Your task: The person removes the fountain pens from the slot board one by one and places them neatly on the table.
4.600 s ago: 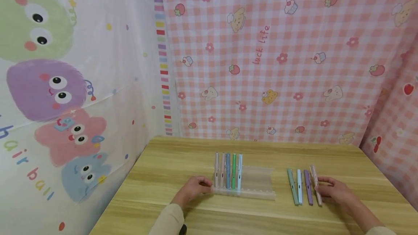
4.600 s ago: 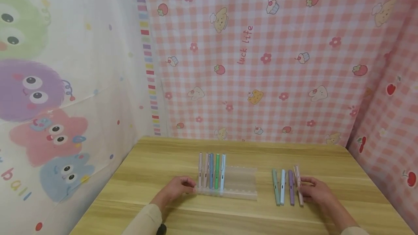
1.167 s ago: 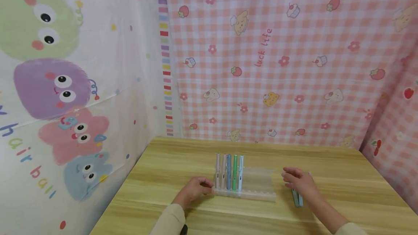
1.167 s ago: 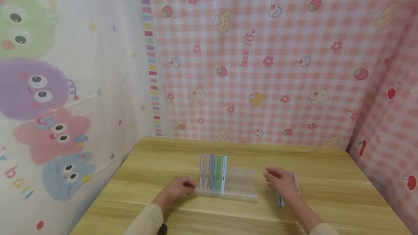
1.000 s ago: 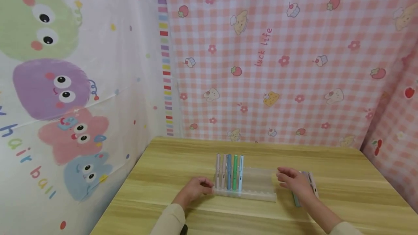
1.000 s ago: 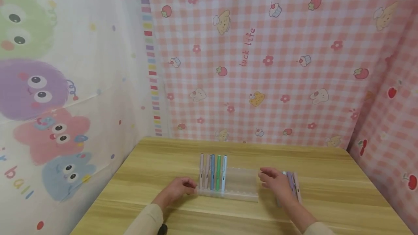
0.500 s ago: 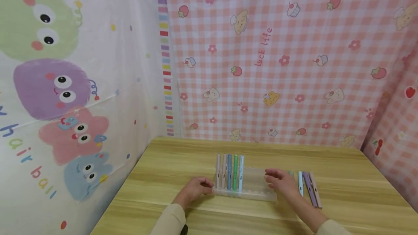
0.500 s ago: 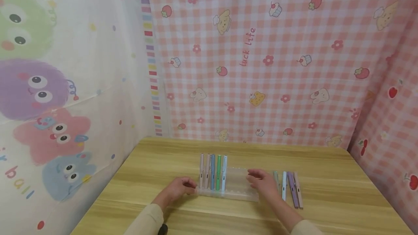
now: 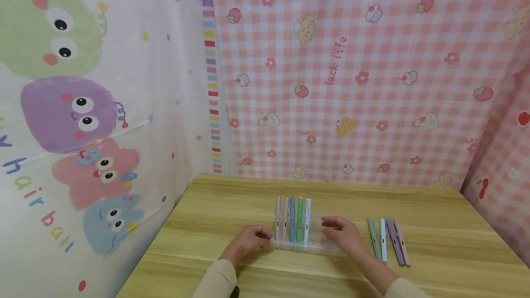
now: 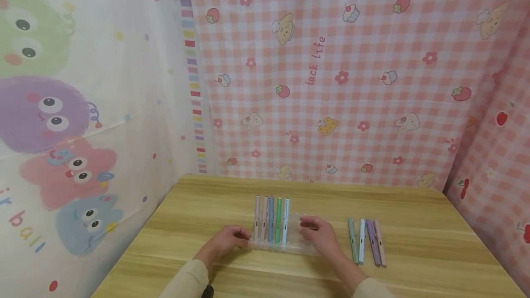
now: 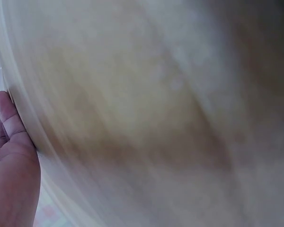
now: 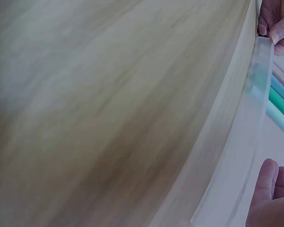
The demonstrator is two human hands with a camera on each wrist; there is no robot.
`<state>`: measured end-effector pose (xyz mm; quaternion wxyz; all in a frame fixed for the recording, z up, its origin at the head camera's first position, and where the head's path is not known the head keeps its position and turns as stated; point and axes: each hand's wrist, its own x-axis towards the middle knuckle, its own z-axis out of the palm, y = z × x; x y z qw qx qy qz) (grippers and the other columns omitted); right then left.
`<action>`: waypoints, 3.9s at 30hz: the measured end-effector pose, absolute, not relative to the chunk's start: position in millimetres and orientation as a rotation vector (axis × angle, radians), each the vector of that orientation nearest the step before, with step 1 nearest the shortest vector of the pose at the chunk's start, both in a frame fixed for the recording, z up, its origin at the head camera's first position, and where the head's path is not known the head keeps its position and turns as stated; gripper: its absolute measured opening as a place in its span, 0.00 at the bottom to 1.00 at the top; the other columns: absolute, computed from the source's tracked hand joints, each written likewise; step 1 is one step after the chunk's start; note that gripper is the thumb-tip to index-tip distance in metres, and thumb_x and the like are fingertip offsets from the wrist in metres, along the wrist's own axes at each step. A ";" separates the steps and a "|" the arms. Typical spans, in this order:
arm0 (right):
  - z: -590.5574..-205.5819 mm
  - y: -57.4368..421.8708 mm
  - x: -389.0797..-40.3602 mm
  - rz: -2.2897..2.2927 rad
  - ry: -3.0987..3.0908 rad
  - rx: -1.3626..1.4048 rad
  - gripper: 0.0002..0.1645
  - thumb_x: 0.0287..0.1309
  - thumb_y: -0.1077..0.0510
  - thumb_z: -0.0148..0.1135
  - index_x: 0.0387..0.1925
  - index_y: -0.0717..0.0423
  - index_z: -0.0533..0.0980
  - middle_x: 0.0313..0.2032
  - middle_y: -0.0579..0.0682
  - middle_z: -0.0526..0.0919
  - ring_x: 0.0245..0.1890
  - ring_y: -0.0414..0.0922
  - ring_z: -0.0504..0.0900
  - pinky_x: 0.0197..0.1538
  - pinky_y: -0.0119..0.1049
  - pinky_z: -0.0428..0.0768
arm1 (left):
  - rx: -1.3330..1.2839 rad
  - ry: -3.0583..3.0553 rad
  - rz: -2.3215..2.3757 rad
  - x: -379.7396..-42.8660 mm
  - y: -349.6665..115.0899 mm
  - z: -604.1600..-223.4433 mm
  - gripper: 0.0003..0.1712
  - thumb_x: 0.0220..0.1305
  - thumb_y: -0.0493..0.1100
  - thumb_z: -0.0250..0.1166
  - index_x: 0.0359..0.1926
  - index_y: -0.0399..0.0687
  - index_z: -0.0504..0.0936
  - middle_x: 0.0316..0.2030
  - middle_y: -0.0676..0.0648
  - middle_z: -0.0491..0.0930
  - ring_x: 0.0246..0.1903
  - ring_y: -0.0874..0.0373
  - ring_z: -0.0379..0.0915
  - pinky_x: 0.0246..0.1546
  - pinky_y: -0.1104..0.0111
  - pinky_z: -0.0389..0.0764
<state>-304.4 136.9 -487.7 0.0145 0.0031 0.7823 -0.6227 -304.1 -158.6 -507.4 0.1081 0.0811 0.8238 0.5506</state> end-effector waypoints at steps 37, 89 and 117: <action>-497.6 99.4 -312.6 -1.997 2.425 0.030 0.17 0.60 0.68 0.65 0.50 0.71 0.76 0.37 0.56 0.81 0.34 0.44 0.80 0.37 0.38 0.83 | 0.226 2.409 1.638 -300.5 -153.1 -504.5 0.09 0.57 0.32 0.71 0.40 0.36 0.83 0.34 0.50 0.80 0.36 0.59 0.75 0.40 0.65 0.78; -465.1 240.6 -301.2 -1.907 2.478 0.064 0.34 0.64 0.65 0.61 0.68 0.68 0.61 0.46 0.59 0.80 0.37 0.43 0.82 0.42 0.42 0.83 | 0.230 2.384 1.668 -302.2 -158.3 -507.1 0.10 0.57 0.31 0.70 0.41 0.34 0.82 0.34 0.49 0.80 0.36 0.58 0.74 0.41 0.65 0.78; -486.6 335.0 -314.2 -1.840 2.491 -0.043 0.39 0.63 0.67 0.60 0.67 0.78 0.52 0.44 0.55 0.80 0.36 0.38 0.81 0.40 0.37 0.83 | 0.246 2.383 1.668 -304.3 -157.4 -508.7 0.09 0.56 0.31 0.70 0.39 0.35 0.82 0.33 0.50 0.80 0.35 0.59 0.74 0.39 0.67 0.78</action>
